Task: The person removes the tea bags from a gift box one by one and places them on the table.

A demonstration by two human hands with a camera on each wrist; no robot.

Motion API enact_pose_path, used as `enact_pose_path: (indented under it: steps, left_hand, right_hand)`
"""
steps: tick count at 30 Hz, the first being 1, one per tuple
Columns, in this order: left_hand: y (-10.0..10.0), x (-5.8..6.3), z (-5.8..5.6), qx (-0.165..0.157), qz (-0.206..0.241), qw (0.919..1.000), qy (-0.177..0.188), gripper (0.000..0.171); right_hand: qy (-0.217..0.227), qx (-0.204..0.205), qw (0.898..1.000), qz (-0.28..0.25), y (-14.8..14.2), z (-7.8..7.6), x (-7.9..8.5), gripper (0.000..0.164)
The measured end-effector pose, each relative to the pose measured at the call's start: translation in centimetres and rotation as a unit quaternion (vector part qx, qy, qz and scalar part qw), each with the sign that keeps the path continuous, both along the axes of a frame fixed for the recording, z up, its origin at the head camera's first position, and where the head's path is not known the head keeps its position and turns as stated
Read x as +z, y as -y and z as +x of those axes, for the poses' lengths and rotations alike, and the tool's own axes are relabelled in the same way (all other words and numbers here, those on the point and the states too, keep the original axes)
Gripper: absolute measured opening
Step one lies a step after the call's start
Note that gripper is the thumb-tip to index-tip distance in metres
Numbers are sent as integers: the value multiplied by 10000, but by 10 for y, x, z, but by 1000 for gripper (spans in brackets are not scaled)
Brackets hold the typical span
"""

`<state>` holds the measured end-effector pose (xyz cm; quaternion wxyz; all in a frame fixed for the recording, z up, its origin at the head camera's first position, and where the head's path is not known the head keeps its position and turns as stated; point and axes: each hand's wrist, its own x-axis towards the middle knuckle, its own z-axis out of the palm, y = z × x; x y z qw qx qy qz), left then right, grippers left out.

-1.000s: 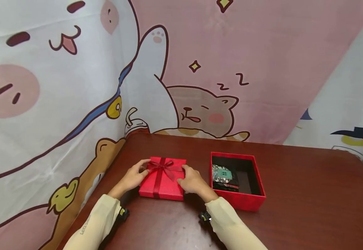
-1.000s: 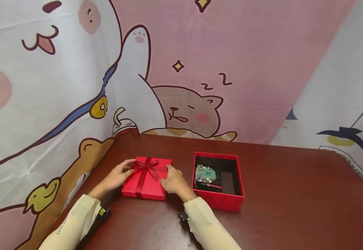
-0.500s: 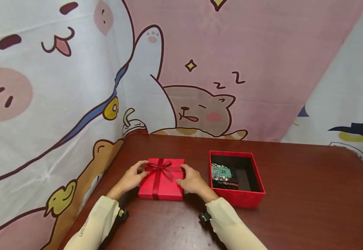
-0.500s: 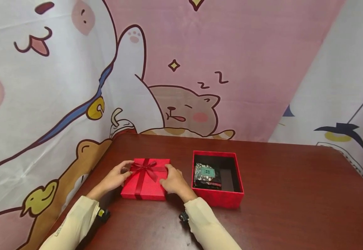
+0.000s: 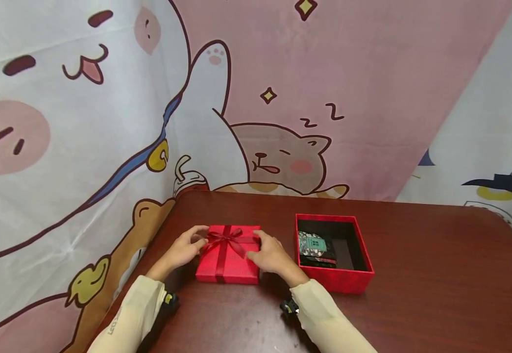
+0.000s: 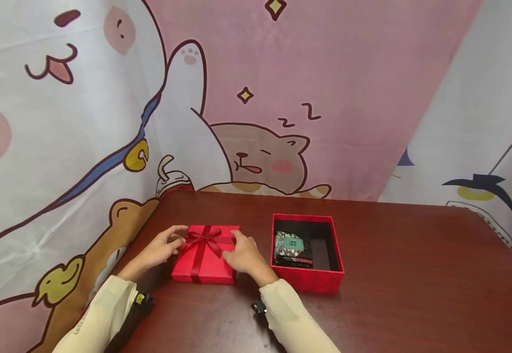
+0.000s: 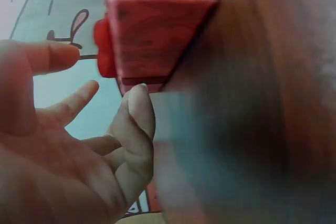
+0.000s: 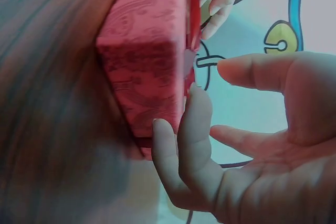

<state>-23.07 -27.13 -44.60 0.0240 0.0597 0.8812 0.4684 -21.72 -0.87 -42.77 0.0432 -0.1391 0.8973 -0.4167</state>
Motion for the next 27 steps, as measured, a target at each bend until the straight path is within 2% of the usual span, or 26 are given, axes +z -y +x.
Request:
enact_pose_path:
  steps: [4,12,18,23,27]
  left_hand:
    - [0,8,0,-48,-30,9999,-96,41]
    - [-7,22,2,-82,-159,9996,-207,40]
    - [-21,32,1,-142,-336,9989,-280,39]
    - [-36,41,2,-206,-201,9993,-231,39]
    - [-49,44,2,-271,-156,9993,-227,37]
  right_hand:
    - [-122,60,9999,-63,-1,2,10,59]
    - [340,-36,9983,-476,-8,6,29,59]
    - [230,-140,9983,-510,-24,12,47,59]
    - [280,-167,9974,-638,-38,17,59,58]
    - [324,-223,9968,-692,-50,20,63,57]
